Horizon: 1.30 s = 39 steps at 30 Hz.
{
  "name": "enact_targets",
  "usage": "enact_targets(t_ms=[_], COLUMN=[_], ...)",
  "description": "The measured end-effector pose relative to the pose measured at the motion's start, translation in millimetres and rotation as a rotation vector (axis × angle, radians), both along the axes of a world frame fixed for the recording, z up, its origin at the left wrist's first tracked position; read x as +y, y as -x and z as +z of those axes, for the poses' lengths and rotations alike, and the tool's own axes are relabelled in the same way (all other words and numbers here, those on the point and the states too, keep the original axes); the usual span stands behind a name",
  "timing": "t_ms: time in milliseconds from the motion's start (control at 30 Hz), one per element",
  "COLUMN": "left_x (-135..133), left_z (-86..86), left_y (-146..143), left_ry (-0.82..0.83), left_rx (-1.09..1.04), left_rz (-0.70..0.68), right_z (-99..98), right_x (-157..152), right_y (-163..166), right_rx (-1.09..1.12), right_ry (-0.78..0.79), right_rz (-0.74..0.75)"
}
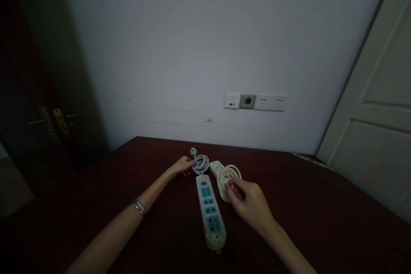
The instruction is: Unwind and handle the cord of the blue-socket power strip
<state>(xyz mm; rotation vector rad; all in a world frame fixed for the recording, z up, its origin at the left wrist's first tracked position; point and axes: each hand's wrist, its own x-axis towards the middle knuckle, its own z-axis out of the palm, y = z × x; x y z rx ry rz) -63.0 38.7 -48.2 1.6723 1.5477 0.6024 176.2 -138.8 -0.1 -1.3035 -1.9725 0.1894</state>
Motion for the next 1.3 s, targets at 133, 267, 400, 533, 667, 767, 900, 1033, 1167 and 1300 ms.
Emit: enact_targets(t_ms=[133,267,400,533,667,767,900,1033,1167,1300], left_x=[5.2,7.5,9.4,13.3,13.5,9.3,2.8,1.5,1.1,-4.9], left_z=[-8.0,-13.9,-19.8,-22.6,-21.1,-15.9,-4.3,5.5,12.7,20.7], left_y=[-7.4,-8.9,-8.5,-11.2,-16.3,-17.0,-12.8,-10.9,-14.3,-18.4], left_ry=[-0.077,-0.132,-0.125,-0.106,-0.038,0.046,0.107,0.075,-0.013,-0.08], left_rx=[0.039,0.021,-0.055,-0.173,-0.341,-0.484,-0.617,-0.637,-0.583,-0.58], left_rz=[0.079,0.122,0.112,0.139,0.183,0.154,0.079,0.041,0.046,-0.055], right_z=[34.9,53.9,54.6,46.2,36.0,30.8,27.1,23.3,16.0,7.6], right_x=[9.8,36.6,68.9,91.3,102.3,104.7,106.1,109.2,113.3,116.7], right_y=[10.2,19.7,26.8,30.5,26.3,20.2,13.7,12.2,15.2,19.0], right_rx=[-0.026,0.009,0.109,0.181,0.198,0.18,0.174,0.171,0.144,0.151], right_ry=[-0.017,-0.004,0.06,0.133,0.149,0.159,0.159,0.081,-0.012,-0.051], right_rz=[-0.011,-0.024,-0.014,-0.001,0.005,0.02,0.064,0.137,0.181,0.223])
